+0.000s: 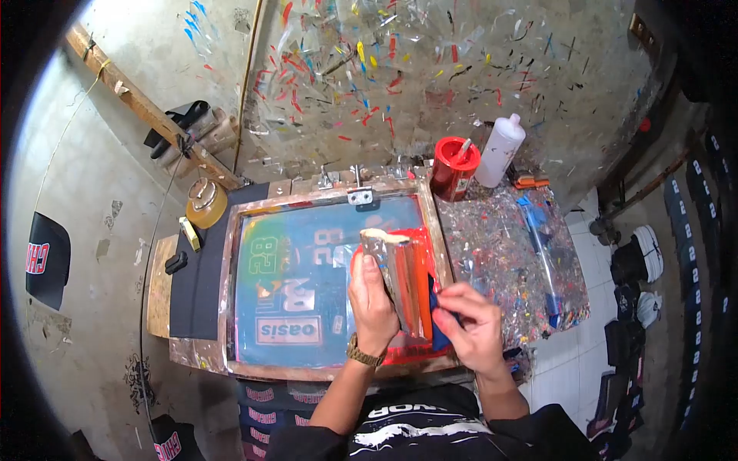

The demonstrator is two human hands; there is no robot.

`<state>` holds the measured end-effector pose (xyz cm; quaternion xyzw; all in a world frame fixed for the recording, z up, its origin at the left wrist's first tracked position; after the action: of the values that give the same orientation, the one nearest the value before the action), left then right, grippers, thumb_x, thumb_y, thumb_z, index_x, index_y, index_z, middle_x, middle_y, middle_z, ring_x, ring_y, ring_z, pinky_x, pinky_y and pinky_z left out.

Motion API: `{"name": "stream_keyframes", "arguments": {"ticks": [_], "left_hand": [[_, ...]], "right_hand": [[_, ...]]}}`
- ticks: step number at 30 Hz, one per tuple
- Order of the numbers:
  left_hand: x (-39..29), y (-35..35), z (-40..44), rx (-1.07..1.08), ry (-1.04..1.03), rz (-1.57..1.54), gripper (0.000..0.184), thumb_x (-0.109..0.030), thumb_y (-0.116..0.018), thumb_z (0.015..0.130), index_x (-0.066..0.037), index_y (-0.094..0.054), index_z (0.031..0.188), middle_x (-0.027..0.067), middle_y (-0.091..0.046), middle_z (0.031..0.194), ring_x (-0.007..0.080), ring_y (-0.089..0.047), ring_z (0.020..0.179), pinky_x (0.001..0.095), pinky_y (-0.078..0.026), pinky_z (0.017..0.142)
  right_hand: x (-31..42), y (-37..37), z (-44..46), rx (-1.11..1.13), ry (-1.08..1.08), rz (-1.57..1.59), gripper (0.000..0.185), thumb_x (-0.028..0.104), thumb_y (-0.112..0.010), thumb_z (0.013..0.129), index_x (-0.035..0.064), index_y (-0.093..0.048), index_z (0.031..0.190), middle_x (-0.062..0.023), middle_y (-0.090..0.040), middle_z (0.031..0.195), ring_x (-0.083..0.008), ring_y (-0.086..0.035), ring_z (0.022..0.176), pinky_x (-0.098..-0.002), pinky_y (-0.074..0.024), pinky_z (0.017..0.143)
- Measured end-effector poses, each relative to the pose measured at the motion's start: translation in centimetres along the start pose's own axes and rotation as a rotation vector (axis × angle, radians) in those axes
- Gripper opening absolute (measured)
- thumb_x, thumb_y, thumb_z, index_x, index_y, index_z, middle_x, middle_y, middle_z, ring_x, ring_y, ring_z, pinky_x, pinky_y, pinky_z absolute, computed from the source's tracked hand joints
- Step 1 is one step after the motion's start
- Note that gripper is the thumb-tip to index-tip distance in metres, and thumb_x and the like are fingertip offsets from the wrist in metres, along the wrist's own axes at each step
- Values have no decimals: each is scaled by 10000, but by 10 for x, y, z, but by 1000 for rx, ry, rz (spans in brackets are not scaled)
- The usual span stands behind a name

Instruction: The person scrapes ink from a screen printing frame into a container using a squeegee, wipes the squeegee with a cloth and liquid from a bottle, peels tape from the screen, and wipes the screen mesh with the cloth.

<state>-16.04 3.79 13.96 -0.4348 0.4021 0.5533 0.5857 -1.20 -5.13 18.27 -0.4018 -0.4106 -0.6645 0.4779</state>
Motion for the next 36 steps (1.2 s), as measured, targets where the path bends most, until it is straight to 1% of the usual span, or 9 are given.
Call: {"name": "stream_keyframes", "arguments": {"ticks": [2, 6, 10, 16, 22, 23, 28, 31, 36], "left_hand": [[-3, 1, 4, -15, 39, -37, 490, -347, -288, 1107, 34, -595, 1125, 112, -665, 979, 154, -619, 891, 309, -489, 782], [5, 3, 11, -74, 8, 149, 354, -282, -404, 1078, 24, -527, 949, 172, -543, 742, 257, -521, 663, 422, -413, 629], [-17, -12, 5, 1, 78, 233, 324, -276, -445, 1068, 18, -519, 954, 172, -560, 716, 303, -535, 622, 433, -418, 595], [-32, -21, -4, -31, -52, 250, 305, -275, -469, 1060, 13, -517, 972, 223, -594, 719, 385, -607, 643, 463, -437, 592], [-25, 2, 13, -88, -13, 217, 302, -270, -463, 1064, 12, -525, 978, 191, -594, 763, 313, -575, 684, 436, -440, 641], [-24, 1, 12, -59, -7, 206, 308, -272, -454, 1067, 12, -526, 973, 184, -582, 761, 300, -560, 683, 428, -438, 646], [-23, -9, -2, 41, 25, 174, 313, -265, -429, 1077, 7, -528, 959, 147, -544, 754, 239, -505, 677, 396, -430, 653], [-21, -12, -8, 87, 22, 63, 309, -254, -417, 1082, 3, -521, 946, 118, -518, 763, 192, -477, 697, 369, -424, 662], [-21, -6, -7, 76, 13, -118, 296, -232, -411, 1088, -3, -513, 929, 40, -488, 787, 115, -421, 742, 312, -410, 682]], "right_hand": [[-10, 2, -19, 63, -12, -16, 163, -17, -721, 857, -55, -728, 1016, -112, -689, 949, -181, -657, 896, -294, -514, 786], [-21, 31, -22, 92, -123, -95, 169, -43, -700, 858, -37, -738, 1023, -110, -674, 953, -169, -642, 892, -282, -509, 798], [18, 70, 14, -260, 160, -203, 257, -97, -684, 838, -24, -735, 1079, -106, -610, 1076, -168, -607, 961, -248, -481, 840], [38, 22, 51, -25, 554, -751, 414, -67, -720, 762, 56, -722, 1157, -122, -614, 991, -278, -621, 867, -367, -527, 761], [9, -1, 2, 142, 646, -701, 452, -99, -679, 700, -20, -706, 1144, -168, -616, 1003, -298, -623, 818, -380, -539, 715], [12, 1, 0, 98, 596, -689, 439, -114, -734, 704, 62, -749, 1105, -127, -612, 975, -266, -619, 785, -343, -532, 691], [53, 37, 23, -238, 561, -571, 390, -89, -756, 776, 82, -752, 1127, -104, -603, 1000, -218, -627, 801, -314, -525, 699], [60, 29, 43, -107, 454, -507, 338, 10, -795, 797, 97, -763, 1122, -115, -580, 1084, -186, -628, 785, -297, -514, 699], [43, 18, 28, -24, 386, -479, 298, 7, -754, 835, 77, -754, 1125, -125, -669, 837, -201, -634, 663, -296, -505, 605]]}}
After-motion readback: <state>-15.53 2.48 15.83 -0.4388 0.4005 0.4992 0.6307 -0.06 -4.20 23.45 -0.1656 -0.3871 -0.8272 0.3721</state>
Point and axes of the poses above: each hand's wrist, its own z-axis towards the middle knuckle, its own y-axis out of the back of the hand, x = y × z, the point moved 3 cm from there along z, towards the middle knuckle
